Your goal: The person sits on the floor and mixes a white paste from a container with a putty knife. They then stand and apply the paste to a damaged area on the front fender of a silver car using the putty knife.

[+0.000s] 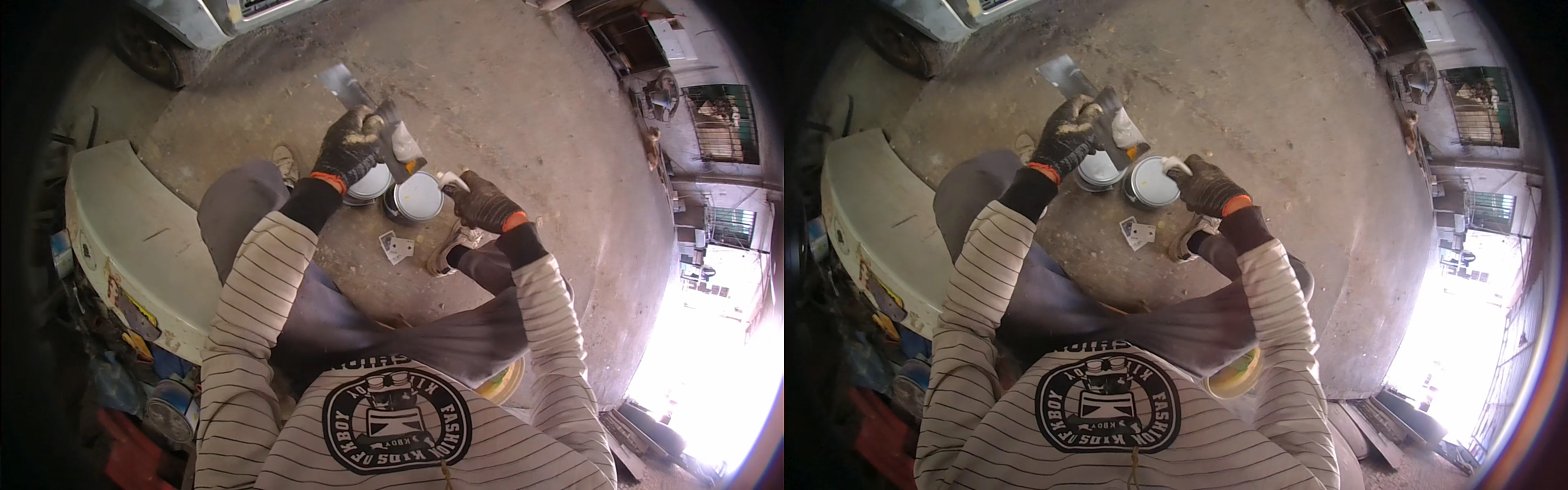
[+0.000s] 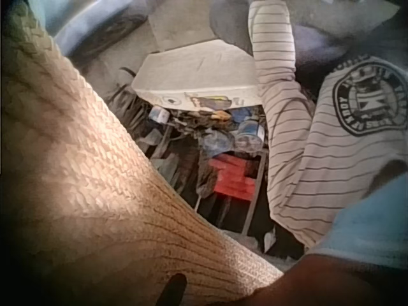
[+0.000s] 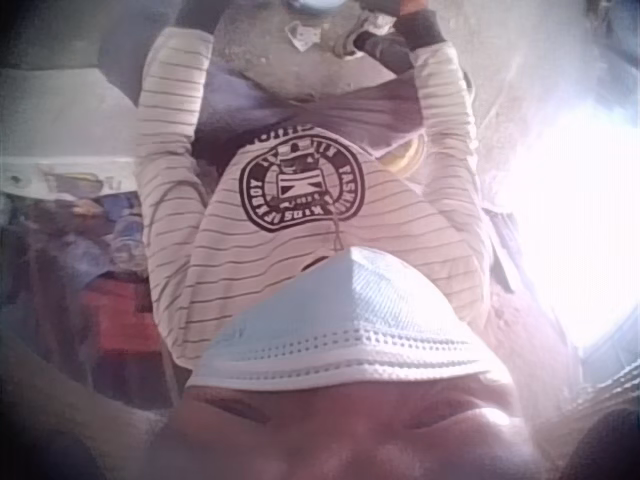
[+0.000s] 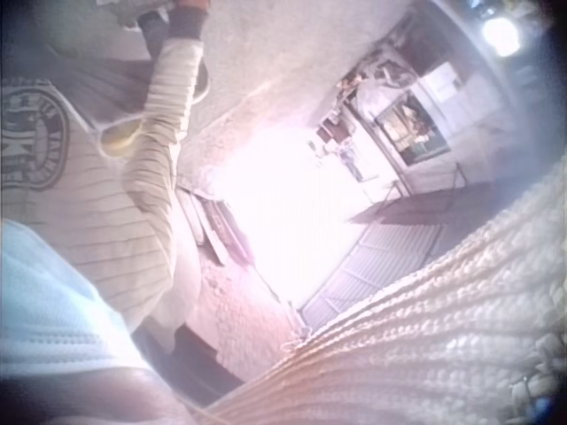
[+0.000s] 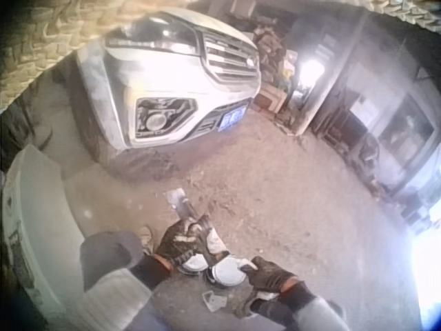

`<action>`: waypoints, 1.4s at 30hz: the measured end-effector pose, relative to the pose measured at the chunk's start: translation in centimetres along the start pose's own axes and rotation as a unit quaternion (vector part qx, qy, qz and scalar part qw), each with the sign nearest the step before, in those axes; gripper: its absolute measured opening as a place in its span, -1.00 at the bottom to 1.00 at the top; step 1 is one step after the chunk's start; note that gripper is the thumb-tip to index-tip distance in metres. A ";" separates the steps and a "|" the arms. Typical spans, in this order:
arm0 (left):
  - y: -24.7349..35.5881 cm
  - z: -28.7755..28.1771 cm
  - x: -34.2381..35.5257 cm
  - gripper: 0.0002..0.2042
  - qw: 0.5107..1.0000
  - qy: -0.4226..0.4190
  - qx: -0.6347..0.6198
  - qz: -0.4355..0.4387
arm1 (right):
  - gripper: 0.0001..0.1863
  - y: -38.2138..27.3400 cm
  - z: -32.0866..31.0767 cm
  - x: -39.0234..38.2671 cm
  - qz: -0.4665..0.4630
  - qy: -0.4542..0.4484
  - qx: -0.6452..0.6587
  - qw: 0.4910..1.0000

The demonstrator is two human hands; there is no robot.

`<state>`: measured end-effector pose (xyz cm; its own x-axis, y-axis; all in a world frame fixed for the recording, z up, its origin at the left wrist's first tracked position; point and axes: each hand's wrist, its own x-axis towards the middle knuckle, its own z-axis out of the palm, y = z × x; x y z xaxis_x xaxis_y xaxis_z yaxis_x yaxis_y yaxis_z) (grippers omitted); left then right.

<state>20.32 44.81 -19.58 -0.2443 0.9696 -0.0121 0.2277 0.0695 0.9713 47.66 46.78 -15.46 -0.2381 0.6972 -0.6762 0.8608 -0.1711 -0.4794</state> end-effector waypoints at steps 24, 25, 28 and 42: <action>6.1 0.7 -10.5 -0.79 0.958 -0.208 -0.065 0.188 | -0.66 4.7 6.0 0.7 -0.300 -0.007 0.521 0.799; 6.2 1.2 -11.5 -0.79 0.955 -0.224 -0.065 0.185 | -0.66 3.9 5.9 -1.0 -0.385 0.082 0.379 0.837; 6.5 2.4 -14.0 -0.79 0.933 -0.178 0.056 0.307 | -0.66 2.4 5.0 -4.4 -0.393 0.104 0.325 0.854; 7.3 -0.2 -15.3 -0.87 0.966 0.048 -0.254 0.021 | -0.62 0.9 4.2 -15.1 -0.232 0.048 0.363 0.901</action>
<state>25.55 30.44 -12.21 -0.3370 0.9411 0.0281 -0.2467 -0.1171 0.9620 50.17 33.21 -8.03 -0.4265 0.8622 -0.2734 0.1487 -0.2313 -0.9614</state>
